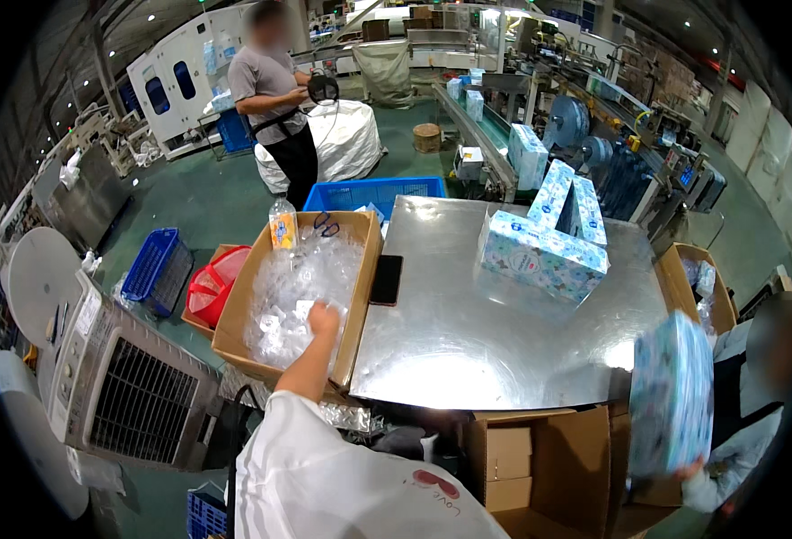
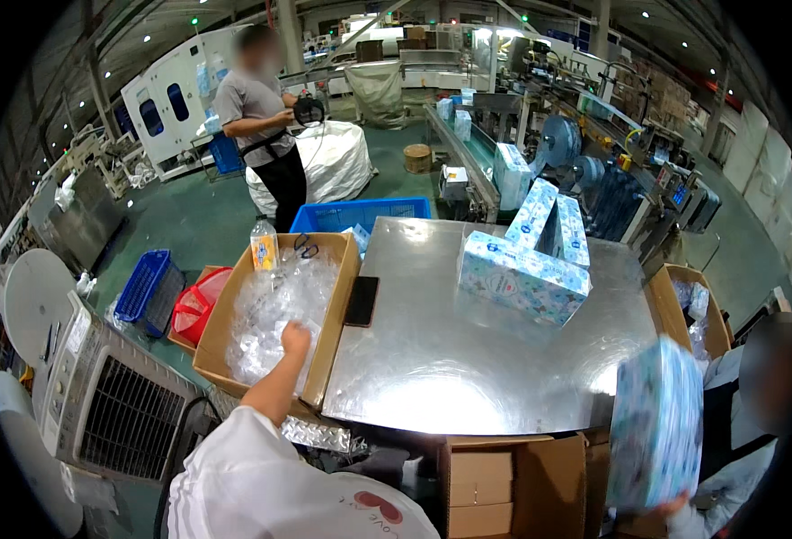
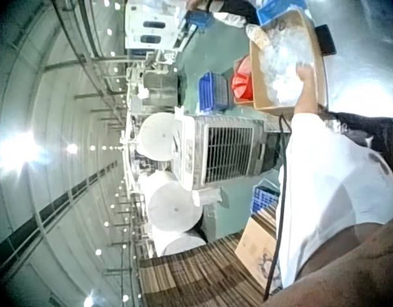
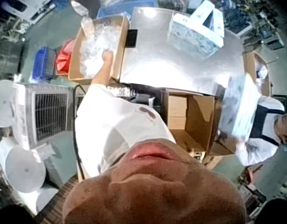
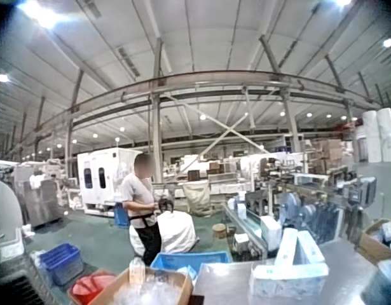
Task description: The person picks up cardboard boxes from a stack, opens them, and places bundles of plastic-wrapped items into the boxes before moving them onto a conveyor belt.
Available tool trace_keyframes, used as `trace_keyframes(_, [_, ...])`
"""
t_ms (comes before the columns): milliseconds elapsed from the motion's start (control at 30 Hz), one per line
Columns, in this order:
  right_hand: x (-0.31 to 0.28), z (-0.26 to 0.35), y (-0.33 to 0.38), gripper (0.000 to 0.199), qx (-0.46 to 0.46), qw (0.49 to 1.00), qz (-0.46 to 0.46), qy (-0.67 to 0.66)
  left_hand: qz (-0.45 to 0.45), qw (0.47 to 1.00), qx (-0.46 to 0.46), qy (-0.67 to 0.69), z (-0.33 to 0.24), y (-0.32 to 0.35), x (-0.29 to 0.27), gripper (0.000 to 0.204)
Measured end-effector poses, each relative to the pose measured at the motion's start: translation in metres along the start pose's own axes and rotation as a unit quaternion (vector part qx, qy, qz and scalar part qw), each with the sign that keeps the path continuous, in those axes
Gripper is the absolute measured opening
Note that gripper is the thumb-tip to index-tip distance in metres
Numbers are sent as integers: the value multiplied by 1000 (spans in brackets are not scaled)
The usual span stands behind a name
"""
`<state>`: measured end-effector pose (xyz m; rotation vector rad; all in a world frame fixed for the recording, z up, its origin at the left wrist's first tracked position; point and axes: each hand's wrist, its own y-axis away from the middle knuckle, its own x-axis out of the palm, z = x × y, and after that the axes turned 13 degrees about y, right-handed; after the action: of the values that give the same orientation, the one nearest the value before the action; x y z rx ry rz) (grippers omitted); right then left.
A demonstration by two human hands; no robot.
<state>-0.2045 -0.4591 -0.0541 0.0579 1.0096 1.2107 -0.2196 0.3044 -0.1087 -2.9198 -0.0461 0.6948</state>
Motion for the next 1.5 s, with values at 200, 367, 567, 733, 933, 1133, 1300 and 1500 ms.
trace_keyframes(200, [3, -22, -25, 22, 5, 1000, 21, 18, 439, 837, -106, -308, 189, -20, -16, 31])
trace_keyframes(367, [15, -50, -67, 20, -14, 997, 74, 15, 343, 880, -274, -179, 251, -37, -40, 15])
trace_keyframes(567, [-15, -102, -64, 20, -13, 1000, 0, -10, 493, 818, -19, -296, 118, 10, 22, 20])
trace_keyframes(733, [-12, -116, -104, 24, -13, 998, 61, 9, 413, 845, -340, -4, 145, 11, -25, 25])
trace_keyframes(933, [-16, -106, -94, 28, -30, 997, 73, -10, 275, 938, 52, -205, 112, 18, -23, 16])
trace_keyframes(1133, [-14, -89, -76, 34, -44, 994, 89, -53, 163, 961, 37, -222, 18, 45, -46, 15])
trace_keyframes(1300, [-12, -80, -71, 32, -39, 992, 79, -89, 88, 985, 41, -140, 28, 40, -50, 21])
trace_keyframes(1500, [-4, -74, -76, 30, -37, 988, 77, -125, 270, 959, -87, -5, 76, 22, -44, 22])
